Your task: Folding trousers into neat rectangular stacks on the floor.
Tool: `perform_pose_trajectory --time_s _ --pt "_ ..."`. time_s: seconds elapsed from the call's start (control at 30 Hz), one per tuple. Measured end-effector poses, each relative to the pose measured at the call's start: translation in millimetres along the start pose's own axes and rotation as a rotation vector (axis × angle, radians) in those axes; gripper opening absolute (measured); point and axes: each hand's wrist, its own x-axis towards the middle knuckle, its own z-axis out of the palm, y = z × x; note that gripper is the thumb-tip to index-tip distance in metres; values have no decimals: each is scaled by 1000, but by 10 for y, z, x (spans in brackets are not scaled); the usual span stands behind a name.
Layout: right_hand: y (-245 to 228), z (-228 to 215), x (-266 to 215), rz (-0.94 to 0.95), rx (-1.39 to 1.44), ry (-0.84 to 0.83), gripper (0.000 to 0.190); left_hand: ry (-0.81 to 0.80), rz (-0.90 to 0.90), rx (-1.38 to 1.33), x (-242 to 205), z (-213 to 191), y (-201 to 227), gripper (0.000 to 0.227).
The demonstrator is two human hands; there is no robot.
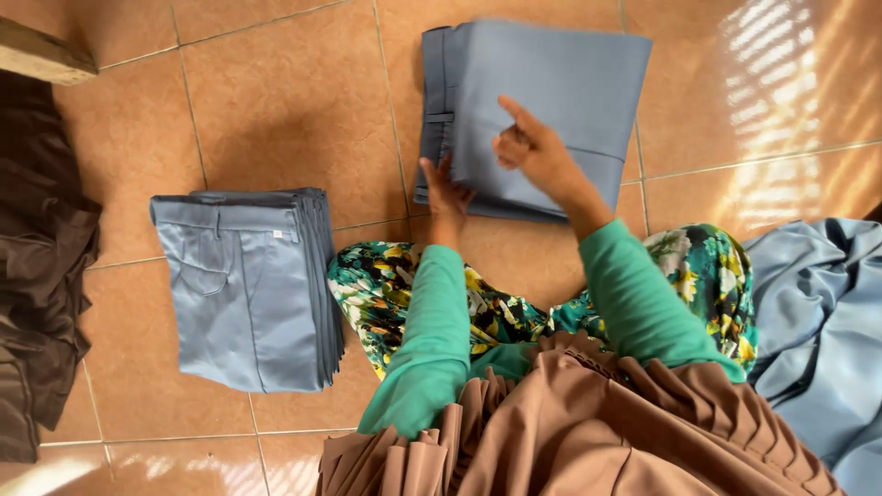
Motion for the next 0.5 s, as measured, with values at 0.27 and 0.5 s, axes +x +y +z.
perform_pose_trajectory --time_s 0.27,0.5 --pt "636 -75 -601 194 -944 167 70 434 474 738 877 -965 -316 53" --pt "969 -96 -859 314 -1054 -87 102 584 580 1180 783 -1361 -319 62"
